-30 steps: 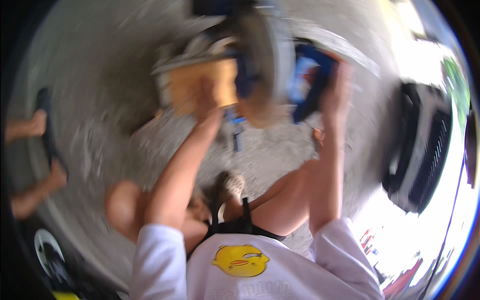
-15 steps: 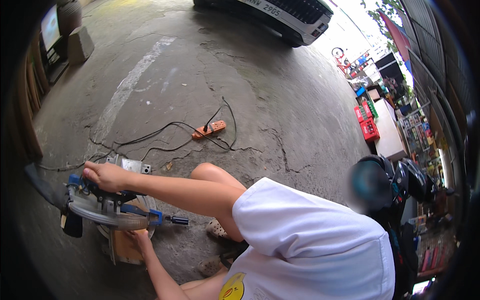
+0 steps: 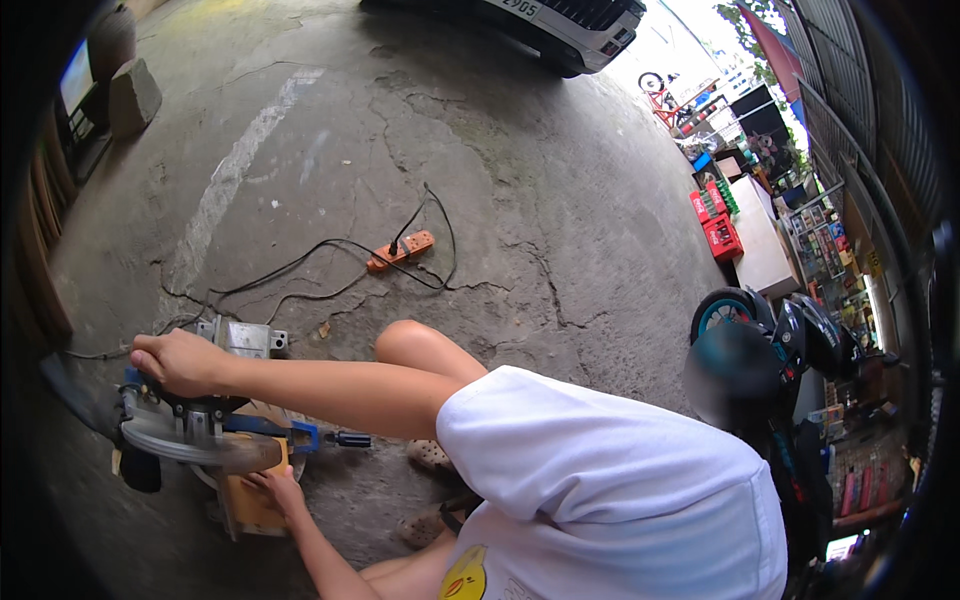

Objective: The person measures and marks a wooden plank with a tape measure and pencil, then uses a miter saw to cut the plank. The cut piece is briefly inspected before the person stands up and walks away.

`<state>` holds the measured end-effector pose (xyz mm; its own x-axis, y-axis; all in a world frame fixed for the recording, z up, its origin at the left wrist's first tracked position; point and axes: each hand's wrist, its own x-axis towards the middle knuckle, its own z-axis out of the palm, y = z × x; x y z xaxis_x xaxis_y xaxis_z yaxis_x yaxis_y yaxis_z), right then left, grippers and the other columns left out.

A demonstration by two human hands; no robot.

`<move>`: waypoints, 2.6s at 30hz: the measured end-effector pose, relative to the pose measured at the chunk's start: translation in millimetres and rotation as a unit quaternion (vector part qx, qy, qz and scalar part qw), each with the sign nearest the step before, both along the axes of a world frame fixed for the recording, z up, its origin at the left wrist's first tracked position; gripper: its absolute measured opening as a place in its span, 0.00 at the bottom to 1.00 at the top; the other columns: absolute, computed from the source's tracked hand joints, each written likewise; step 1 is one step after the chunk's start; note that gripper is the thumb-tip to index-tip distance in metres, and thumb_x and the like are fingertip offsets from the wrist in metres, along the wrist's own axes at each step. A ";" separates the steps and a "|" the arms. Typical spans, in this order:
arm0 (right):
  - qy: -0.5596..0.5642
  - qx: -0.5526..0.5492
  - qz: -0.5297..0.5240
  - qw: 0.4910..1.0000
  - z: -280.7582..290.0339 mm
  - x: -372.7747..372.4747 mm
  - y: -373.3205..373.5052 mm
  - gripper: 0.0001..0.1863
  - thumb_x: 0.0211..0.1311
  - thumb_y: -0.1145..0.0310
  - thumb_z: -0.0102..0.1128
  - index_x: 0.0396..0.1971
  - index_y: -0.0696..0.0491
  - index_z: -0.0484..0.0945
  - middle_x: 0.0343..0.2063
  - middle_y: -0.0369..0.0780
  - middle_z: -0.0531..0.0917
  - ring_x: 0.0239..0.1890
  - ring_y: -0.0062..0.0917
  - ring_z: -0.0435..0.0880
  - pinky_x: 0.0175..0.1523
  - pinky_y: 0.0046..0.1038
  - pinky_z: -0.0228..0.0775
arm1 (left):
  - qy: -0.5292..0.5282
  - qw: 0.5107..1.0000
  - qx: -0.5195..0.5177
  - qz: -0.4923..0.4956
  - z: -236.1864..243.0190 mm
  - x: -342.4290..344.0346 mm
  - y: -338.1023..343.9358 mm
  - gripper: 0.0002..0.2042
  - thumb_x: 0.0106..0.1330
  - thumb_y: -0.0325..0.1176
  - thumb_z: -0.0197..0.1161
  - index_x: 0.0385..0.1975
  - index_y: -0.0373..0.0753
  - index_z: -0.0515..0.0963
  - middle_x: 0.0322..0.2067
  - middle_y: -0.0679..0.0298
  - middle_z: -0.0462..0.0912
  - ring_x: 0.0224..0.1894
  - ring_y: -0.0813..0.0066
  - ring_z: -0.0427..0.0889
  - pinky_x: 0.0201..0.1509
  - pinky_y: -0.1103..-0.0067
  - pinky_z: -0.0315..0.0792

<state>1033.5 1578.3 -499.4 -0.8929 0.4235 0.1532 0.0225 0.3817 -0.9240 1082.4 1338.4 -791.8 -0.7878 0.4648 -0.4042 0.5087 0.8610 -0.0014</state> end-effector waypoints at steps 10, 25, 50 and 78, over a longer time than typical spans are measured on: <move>-0.030 -0.024 -0.002 0.999 -26.0 28.0 0.2 0.25 0.79 0.49 0.38 0.51 0.51 0.79 0.25 0.39 0.81 0.27 0.21 0.80 0.34 0.28 0.74 | 0.009 0.960 0.259 0.106 -52.2 -2.6 -4.4 0.54 0.55 0.43 0.75 0.76 0.44 0.41 0.76 0.49 0.42 0.78 0.52 0.39 0.74 0.43 0.41; 0.033 -0.074 0.100 0.992 -76.9 46.9 0.4 0.25 0.80 0.50 0.33 0.57 0.54 0.70 0.27 0.38 0.78 0.26 0.19 0.76 0.32 0.20 0.71 | 0.040 0.980 0.098 0.168 0.1 14.5 17.1 0.30 0.72 0.35 0.49 0.74 0.47 0.54 0.77 0.64 0.44 0.78 0.61 0.42 0.64 0.35 0.56; -0.004 -0.047 0.058 0.997 -83.4 57.8 -12.6 0.31 0.76 0.39 0.33 0.58 0.51 0.68 0.29 0.39 0.78 0.29 0.22 0.76 0.37 0.25 0.74 | -0.021 0.973 0.123 0.196 17.4 6.9 16.6 0.30 0.72 0.30 0.48 0.74 0.43 0.53 0.77 0.62 0.42 0.79 0.60 0.40 0.65 0.36 0.54; 0.000 -0.039 0.046 0.998 -89.1 61.7 -14.6 0.30 0.78 0.42 0.29 0.58 0.52 0.67 0.28 0.39 0.78 0.28 0.22 0.76 0.36 0.24 0.74 | -0.033 0.975 0.109 0.193 23.8 4.2 17.2 0.32 0.72 0.30 0.49 0.76 0.44 0.49 0.78 0.62 0.39 0.79 0.60 0.38 0.65 0.36 0.55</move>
